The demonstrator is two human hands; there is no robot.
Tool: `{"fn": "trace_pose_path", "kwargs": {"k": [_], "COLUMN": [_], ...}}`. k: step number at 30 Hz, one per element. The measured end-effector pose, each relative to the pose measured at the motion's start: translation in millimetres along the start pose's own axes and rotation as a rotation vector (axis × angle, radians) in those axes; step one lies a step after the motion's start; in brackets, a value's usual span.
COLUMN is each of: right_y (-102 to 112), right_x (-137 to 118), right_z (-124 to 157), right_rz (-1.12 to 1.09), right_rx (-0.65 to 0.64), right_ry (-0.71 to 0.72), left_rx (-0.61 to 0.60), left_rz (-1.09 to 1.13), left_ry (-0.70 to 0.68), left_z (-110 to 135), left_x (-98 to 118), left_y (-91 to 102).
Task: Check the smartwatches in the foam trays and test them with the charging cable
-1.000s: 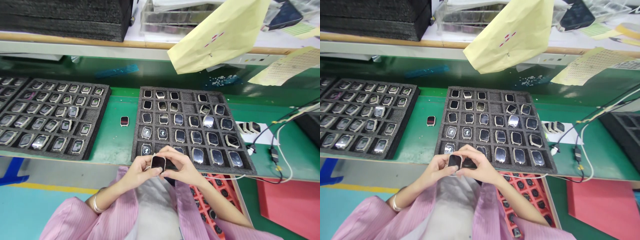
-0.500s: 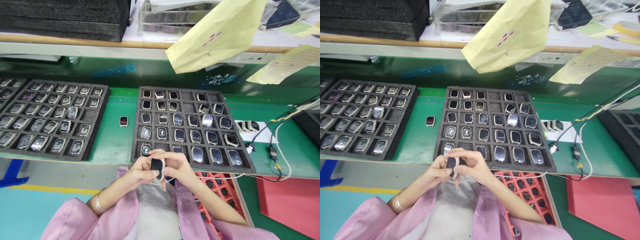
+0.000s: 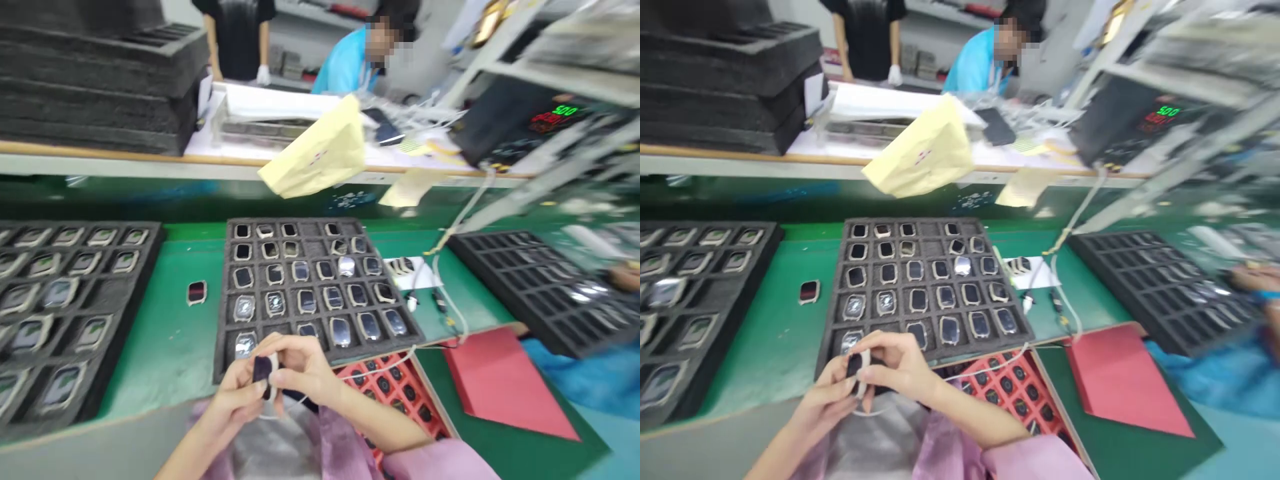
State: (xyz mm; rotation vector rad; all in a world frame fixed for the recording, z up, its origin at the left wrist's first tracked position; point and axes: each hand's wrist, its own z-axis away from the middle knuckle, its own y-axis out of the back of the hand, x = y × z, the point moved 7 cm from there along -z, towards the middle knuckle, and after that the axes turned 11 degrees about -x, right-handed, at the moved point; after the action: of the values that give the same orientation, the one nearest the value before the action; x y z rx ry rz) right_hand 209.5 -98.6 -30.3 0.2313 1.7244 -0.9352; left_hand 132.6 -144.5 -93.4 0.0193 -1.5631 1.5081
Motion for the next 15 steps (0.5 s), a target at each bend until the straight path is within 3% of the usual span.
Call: {"fn": "trace_pose_path", "kwargs": {"k": [3,6,15], "right_y": [1.7,2.7,13.0], "right_x": [-1.9,-6.5,5.5], "right_z": [-0.1,2.0,-4.3], "right_rz": [0.023,0.071,0.049], "right_rx": [0.006,0.02,-0.059], "right_ry": [0.037,0.083,0.051], "left_rx": [0.029,-0.017,-0.001], "left_rz": [0.018,-0.026,-0.113], "left_ry": [-0.003,-0.002,-0.033], "left_z": [2.6,3.3,3.0], "left_x": [2.3,6.6,22.2], "left_y": [0.8,-6.3,-11.2]}}
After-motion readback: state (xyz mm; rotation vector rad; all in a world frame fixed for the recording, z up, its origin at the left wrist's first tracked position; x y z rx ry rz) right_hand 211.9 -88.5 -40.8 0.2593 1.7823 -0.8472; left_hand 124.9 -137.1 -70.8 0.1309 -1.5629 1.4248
